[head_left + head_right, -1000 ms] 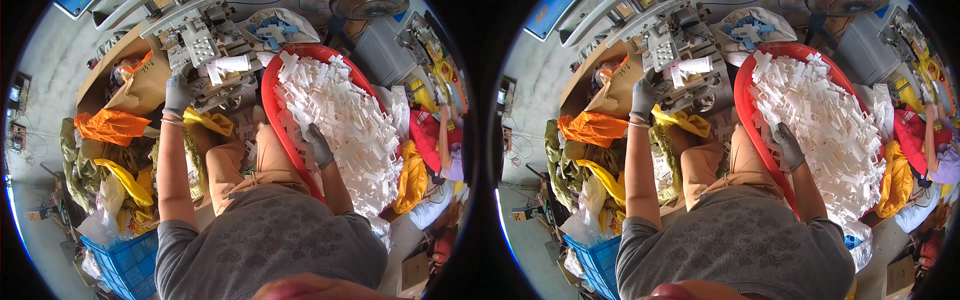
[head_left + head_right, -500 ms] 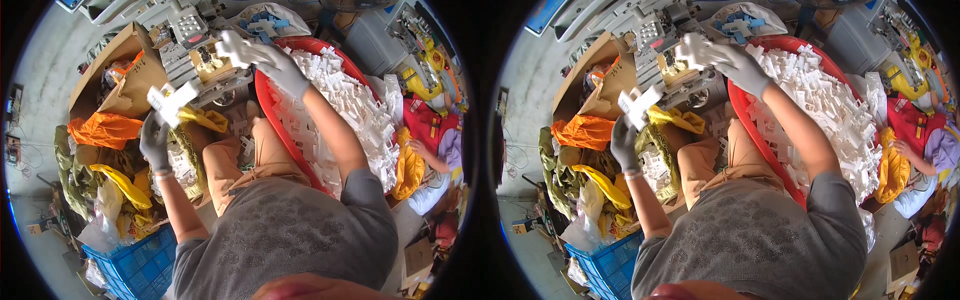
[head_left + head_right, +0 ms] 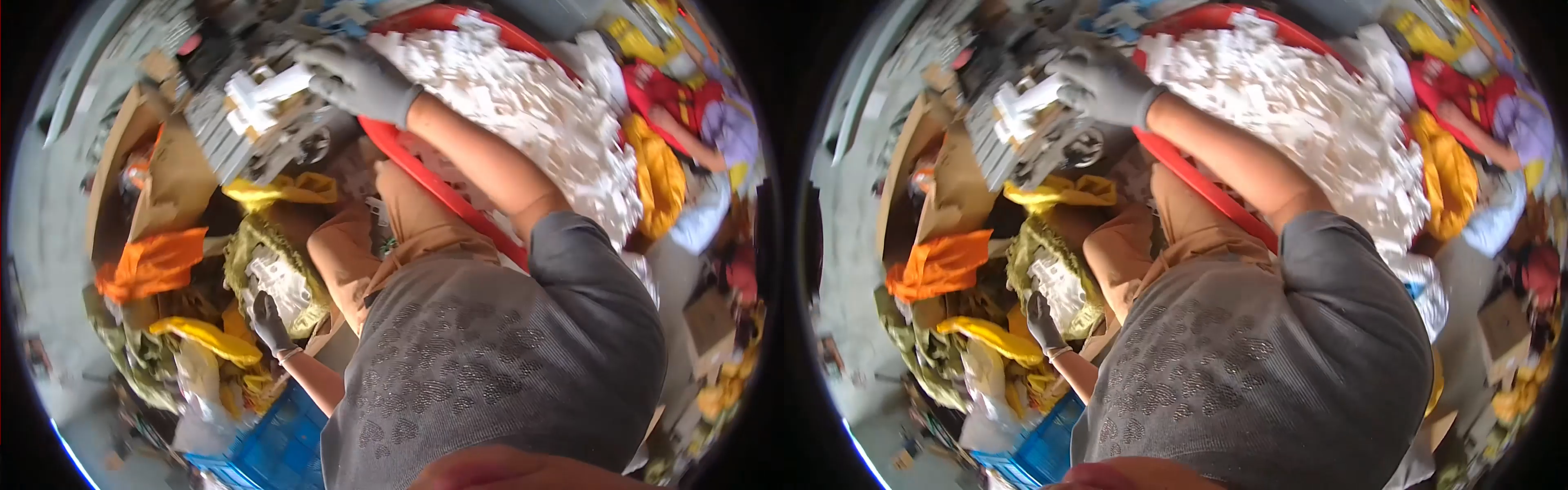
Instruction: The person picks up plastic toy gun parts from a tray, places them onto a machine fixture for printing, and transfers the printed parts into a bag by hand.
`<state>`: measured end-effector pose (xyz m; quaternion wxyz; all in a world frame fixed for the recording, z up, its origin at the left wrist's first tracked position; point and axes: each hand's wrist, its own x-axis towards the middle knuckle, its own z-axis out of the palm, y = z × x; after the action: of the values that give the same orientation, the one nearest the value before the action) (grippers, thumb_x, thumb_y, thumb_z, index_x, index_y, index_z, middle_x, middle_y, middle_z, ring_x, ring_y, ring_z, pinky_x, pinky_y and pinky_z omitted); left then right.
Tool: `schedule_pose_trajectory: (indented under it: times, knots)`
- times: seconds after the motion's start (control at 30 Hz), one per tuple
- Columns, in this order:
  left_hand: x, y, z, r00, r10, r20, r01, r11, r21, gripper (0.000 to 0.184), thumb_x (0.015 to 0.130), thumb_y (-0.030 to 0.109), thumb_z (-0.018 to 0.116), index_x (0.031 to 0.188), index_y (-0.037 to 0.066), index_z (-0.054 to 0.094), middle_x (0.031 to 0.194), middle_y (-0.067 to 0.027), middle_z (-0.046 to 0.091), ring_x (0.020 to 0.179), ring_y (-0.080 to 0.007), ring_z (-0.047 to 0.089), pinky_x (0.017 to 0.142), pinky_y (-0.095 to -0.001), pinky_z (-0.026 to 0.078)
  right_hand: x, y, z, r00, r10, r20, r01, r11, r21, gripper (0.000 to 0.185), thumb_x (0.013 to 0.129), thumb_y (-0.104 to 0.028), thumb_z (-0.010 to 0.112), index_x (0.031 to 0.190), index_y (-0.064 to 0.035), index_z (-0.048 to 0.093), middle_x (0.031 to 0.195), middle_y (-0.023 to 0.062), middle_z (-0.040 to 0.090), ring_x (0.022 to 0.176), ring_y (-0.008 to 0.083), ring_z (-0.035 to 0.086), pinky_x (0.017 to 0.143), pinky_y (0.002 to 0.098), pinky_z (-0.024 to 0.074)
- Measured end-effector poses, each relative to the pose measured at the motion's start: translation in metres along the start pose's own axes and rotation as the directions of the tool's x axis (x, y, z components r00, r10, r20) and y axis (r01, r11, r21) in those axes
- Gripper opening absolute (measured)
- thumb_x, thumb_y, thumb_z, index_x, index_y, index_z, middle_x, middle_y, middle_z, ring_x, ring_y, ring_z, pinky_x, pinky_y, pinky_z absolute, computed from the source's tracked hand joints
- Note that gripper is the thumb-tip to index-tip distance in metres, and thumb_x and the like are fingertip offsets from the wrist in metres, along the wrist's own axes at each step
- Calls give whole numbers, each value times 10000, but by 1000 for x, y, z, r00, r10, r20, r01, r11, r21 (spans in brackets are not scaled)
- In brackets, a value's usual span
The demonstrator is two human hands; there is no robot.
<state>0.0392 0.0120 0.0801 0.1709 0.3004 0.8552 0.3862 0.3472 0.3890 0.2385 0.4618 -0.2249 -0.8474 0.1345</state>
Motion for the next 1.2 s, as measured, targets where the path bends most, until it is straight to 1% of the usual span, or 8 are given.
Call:
schedule_pose_trajectory:
  times: [0.07, 0.2, 0.37, 0.73, 0.83, 0.93, 1.07, 1.2]
  knots:
    - [17, -7, 21, 992, 86, 88, -82, 995, -54, 318, 923, 195, 553, 1143, -30, 600, 1121, -124, 637, 1021, -219, 594, 893, -317, 465, -42, 1, 1, 986, -22, -165, 31, 998, 54, 309, 838, -211, 635, 1127, -113, 589, 1033, 116, 609, 946, 306, 589, 794, 387, 491]
    - [11, 51, 44, 969, 113, 221, -126, 991, 46, 330, 936, 188, 528, 1174, -36, 577, 1150, -128, 625, 1019, -210, 595, 897, -318, 473, -142, 71, 0, 892, 419, 171, -405, 908, -108, 358, 875, -253, 562, 1211, -129, 570, 1158, 123, 581, 1078, 301, 551, 934, 379, 444]
    - [13, 55, 56, 947, 151, 284, -168, 985, 35, 335, 932, 205, 543, 1170, -27, 583, 1118, -116, 638, 1022, -209, 589, 908, -310, 453, -210, 183, -31, 674, 731, 109, -536, 585, -609, 535, 831, -269, 563, 1339, -158, 438, 1344, 113, 443, 1124, 314, 531, 953, 390, 437]
    - [-10, 69, 52, 952, 107, 285, -137, 987, 84, 329, 922, 194, 543, 1159, -29, 592, 1124, -120, 634, 1018, -202, 586, 903, -308, 456, -134, 176, -50, 472, 699, 537, 188, 515, -836, 353, 820, -155, 528, 1152, -239, 612, 1135, 107, 594, 1007, 257, 611, 788, 392, 505]
    - [-9, 51, 49, 969, 64, 239, -71, 997, 19, 338, 922, 195, 541, 1167, -33, 586, 1133, -113, 632, 1033, -212, 585, 913, -313, 461, -136, 156, -74, 715, 634, 293, -363, 696, -620, 309, 850, -318, 526, 1124, -202, 610, 1116, 119, 604, 990, 313, 601, 809, 395, 494]
    - [-12, 52, 54, 966, 49, 254, -53, 999, 6, 309, 916, 158, 561, 1157, -33, 592, 1136, -134, 630, 1021, -221, 604, 886, -320, 484, -168, 154, -73, 556, 813, 172, -791, 581, -193, 333, 879, -393, 514, 1126, -185, 591, 1064, 148, 631, 979, 332, 602, 822, 394, 485]
    - [-9, 68, 63, 962, 90, 256, -112, 991, 73, 306, 910, 167, 565, 1150, -17, 602, 1092, -124, 651, 963, -208, 621, 854, -314, 489, -273, 187, -26, 419, 856, 304, -844, 490, -218, 527, 819, -331, 617, 1240, -27, 526, 1088, 220, 613, 1028, 317, 597, 906, 362, 459]
    - [5, 68, 61, 950, 186, 249, -180, 982, -48, 313, 902, 176, 563, 1151, -9, 605, 1081, -131, 655, 957, -214, 627, 847, -315, 490, -290, 143, -27, 641, 744, 190, -691, 667, -279, 446, 764, -154, 627, 1189, -46, 548, 1210, 200, 537, 1045, 338, 569, 903, 369, 466]
